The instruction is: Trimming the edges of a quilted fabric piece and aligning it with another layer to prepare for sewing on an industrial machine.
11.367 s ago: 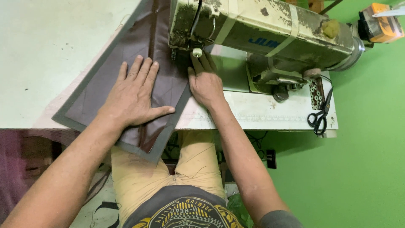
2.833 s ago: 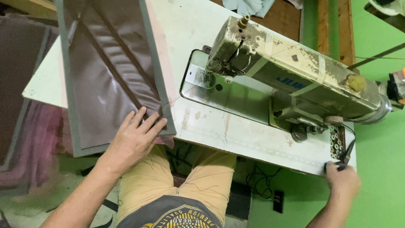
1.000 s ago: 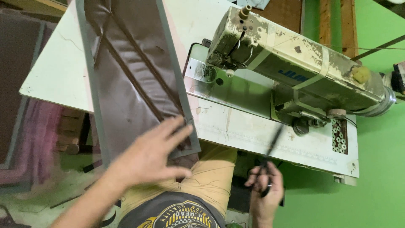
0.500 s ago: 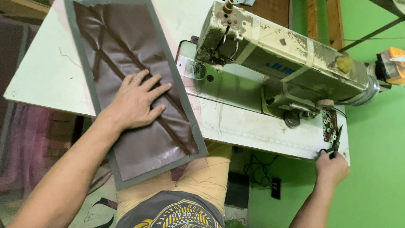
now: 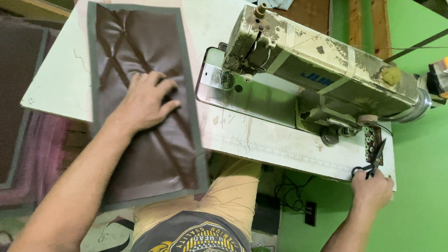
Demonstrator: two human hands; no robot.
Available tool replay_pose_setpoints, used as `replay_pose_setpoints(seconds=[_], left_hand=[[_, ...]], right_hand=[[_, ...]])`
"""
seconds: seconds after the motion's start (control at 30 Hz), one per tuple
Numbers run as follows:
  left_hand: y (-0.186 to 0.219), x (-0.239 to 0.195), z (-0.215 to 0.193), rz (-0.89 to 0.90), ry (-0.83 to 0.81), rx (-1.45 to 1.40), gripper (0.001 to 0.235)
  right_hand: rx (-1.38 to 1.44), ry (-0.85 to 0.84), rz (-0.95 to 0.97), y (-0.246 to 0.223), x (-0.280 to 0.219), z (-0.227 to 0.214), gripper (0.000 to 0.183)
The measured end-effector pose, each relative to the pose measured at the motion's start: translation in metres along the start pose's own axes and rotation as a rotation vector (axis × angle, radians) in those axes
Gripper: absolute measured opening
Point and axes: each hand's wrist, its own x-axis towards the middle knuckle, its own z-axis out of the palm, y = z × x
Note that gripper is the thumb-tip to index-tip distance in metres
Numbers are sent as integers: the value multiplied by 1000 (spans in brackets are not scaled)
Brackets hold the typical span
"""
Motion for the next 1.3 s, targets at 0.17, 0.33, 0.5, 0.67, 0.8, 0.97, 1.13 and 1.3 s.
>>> replay_pose_setpoints(seconds=[0.17,0.33,0.5,0.67,0.8,0.97,1.13,1.3], left_hand=[[-32,-17,-23,-291,-94,-14,63],[-21,-56,-35,-244,-116,221,44],[13,-72,-60,-62,-28,323,38],[13,-47,-56,-166,-331,11,70],[26,-36,-58,-423,-389,-183,120],[24,-32,-76,-551,-176,-313,121],[-5,-17,-63,-655,-153,-250,111],[-16,-8,-31,-681,-107,-205,62]], right_hand=[[101,184,-71,-15,-30,-10,45],[225,481,-375,-56,-69,-10,25],[612,357,-763,-142,-117,-23,16],[845,249,-1023,-246,-178,-43,18],[985,73,-1247,-320,-210,-30,21],[786,-21,-1262,-344,-236,-6,42],[709,-95,-1210,-346,-239,-2,44],[678,-117,-1207,-341,-241,-5,44]])
